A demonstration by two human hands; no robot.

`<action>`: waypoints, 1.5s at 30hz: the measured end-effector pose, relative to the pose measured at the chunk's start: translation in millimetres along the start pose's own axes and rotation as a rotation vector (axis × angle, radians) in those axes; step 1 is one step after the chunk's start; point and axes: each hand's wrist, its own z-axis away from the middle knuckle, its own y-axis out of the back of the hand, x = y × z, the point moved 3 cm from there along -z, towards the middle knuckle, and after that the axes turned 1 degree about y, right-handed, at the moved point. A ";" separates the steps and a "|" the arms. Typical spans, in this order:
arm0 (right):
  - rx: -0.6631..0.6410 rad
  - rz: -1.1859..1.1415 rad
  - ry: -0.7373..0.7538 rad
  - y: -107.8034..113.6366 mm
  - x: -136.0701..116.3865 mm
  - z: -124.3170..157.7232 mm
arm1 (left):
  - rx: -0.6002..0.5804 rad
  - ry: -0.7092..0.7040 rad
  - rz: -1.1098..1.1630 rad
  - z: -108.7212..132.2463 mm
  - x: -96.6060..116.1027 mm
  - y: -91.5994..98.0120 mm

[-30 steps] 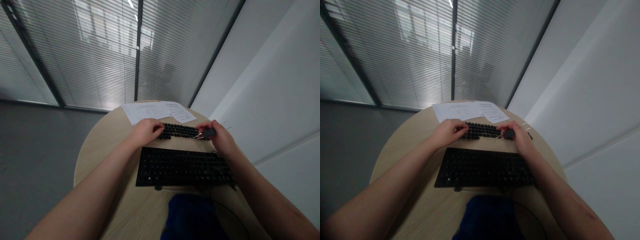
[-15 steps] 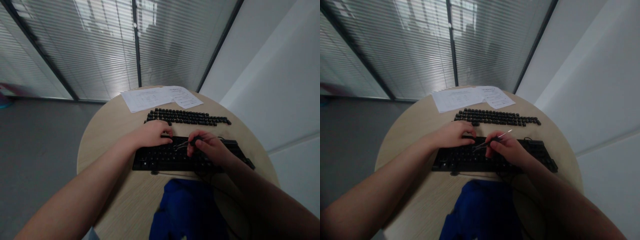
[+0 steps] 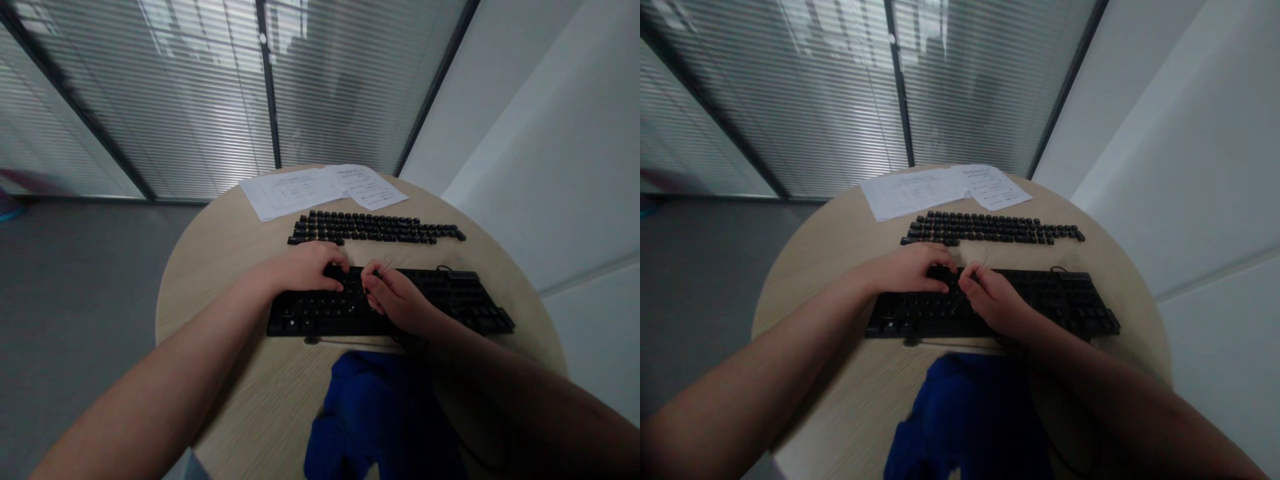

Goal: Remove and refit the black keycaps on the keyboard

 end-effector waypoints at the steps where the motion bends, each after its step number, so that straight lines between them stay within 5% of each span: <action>1: -0.001 0.020 0.007 0.0 1.5 0.1 | 0.001 0.001 0.002 -0.3 0.0 0.0; 13: -0.036 0.074 0.041 -0.1 9.5 4.0 | 0.005 0.022 0.030 -0.6 1.6 -0.8; 24: -0.133 0.410 0.128 -3.2 -21.3 5.8 | 0.019 -0.005 0.030 -0.5 -2.6 -3.8; 36: -0.208 0.564 0.271 -8.9 -22.9 5.8 | 0.012 0.015 0.022 0.1 -1.9 -3.9; 45: -0.063 0.409 0.304 -1.3 -20.0 9.4 | 0.017 0.036 0.027 1.9 0.7 -1.6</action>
